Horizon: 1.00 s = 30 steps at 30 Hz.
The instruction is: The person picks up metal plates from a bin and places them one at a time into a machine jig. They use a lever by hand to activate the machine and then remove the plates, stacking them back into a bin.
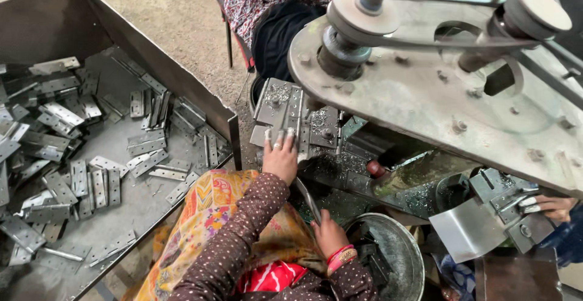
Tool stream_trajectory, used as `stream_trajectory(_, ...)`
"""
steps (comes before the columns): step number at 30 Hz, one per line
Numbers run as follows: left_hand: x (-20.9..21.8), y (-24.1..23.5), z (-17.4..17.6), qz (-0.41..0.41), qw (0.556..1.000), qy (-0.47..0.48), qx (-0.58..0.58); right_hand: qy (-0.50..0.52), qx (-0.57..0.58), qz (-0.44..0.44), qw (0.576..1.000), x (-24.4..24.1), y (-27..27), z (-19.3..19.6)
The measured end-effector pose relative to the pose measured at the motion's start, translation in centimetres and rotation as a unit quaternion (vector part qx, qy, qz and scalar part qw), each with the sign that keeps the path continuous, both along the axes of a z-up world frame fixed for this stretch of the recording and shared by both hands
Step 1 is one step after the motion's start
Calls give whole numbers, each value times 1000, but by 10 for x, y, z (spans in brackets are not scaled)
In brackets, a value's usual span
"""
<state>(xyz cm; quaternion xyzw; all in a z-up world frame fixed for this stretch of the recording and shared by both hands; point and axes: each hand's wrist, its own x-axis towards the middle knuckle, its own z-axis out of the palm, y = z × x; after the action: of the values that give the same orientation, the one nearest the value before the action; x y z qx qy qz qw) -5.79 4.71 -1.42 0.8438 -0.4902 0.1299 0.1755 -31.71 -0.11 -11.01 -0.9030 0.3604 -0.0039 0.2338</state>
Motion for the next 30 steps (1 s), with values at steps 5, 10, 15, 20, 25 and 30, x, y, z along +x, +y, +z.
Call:
stream_trajectory(5,14,-18,11,20,984,72,162,31,3,-2,999,3,2,8)
stream_trajectory(10,14,-18,4,21,987,66,147,86,-4,6,996,3,3,6)
stream_trajectory(15,17,-14,7,11,983,71,167,302,189,-24,934,8,8,-42)
stream_trajectory(20,25,-6,8,6,994,75,82,343,171,-19,924,10,2,-82)
stream_trajectory(25,27,-14,-3,7,998,51,32,304,100,61,945,-3,-22,-52)
stream_trajectory(30,41,-41,-7,-3,990,78,119,324,107,52,939,-4,-29,-48)
